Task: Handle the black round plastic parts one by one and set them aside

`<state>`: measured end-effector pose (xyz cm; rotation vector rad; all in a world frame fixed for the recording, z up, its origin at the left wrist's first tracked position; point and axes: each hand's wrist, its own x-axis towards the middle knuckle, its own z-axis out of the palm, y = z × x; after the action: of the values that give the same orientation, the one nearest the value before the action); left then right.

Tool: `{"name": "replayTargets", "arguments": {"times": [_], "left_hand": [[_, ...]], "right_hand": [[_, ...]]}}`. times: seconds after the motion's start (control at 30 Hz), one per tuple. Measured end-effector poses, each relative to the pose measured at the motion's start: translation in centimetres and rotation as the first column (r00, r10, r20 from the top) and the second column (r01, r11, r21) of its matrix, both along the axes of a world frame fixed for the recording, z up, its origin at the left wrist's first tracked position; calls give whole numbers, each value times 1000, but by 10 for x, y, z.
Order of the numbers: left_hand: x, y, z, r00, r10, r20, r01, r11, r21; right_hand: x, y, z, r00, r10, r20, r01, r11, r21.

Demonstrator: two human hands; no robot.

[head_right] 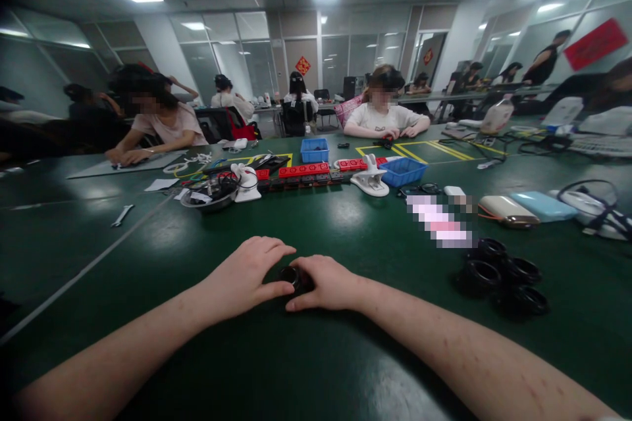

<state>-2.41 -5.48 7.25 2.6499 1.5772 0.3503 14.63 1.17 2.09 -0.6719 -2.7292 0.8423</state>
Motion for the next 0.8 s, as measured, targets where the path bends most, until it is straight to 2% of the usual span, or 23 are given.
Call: {"name": "replayTargets", "arguments": {"times": [0.13, 0.23, 0.37, 0.43, 0.57, 0.63, 0.7, 0.8], "left_hand": [[-9, 2, 9, 976, -192, 105, 207, 965, -159], [-8, 3, 10, 963, -236, 130, 262, 935, -240], [-3, 6, 7, 980, -172, 99, 192, 946, -260], [0, 6, 4, 991, -119, 68, 132, 962, -237], [12, 3, -4, 998, 54, -18, -56, 987, -149], [18, -1, -8, 989, 136, -61, -140, 987, -77], [22, -3, -11, 982, 168, -92, -169, 986, -2], [17, -5, -9, 991, 119, -59, -118, 993, 16]], "right_hand": [[2, 8, 0, 997, 71, -25, -72, 996, -49], [1, 11, -1, 996, 86, 2, -86, 996, -32], [0, 10, -3, 999, 52, 8, -51, 996, -67], [-2, 6, -4, 1000, -3, 15, 4, 998, -68], [-7, -5, -8, 983, -181, 29, 179, 982, 63], [-10, -10, -10, 974, -221, 42, 213, 966, 150], [-11, -12, -9, 973, -224, 60, 208, 956, 206], [-7, -11, -6, 981, -184, 58, 169, 965, 201]]}}
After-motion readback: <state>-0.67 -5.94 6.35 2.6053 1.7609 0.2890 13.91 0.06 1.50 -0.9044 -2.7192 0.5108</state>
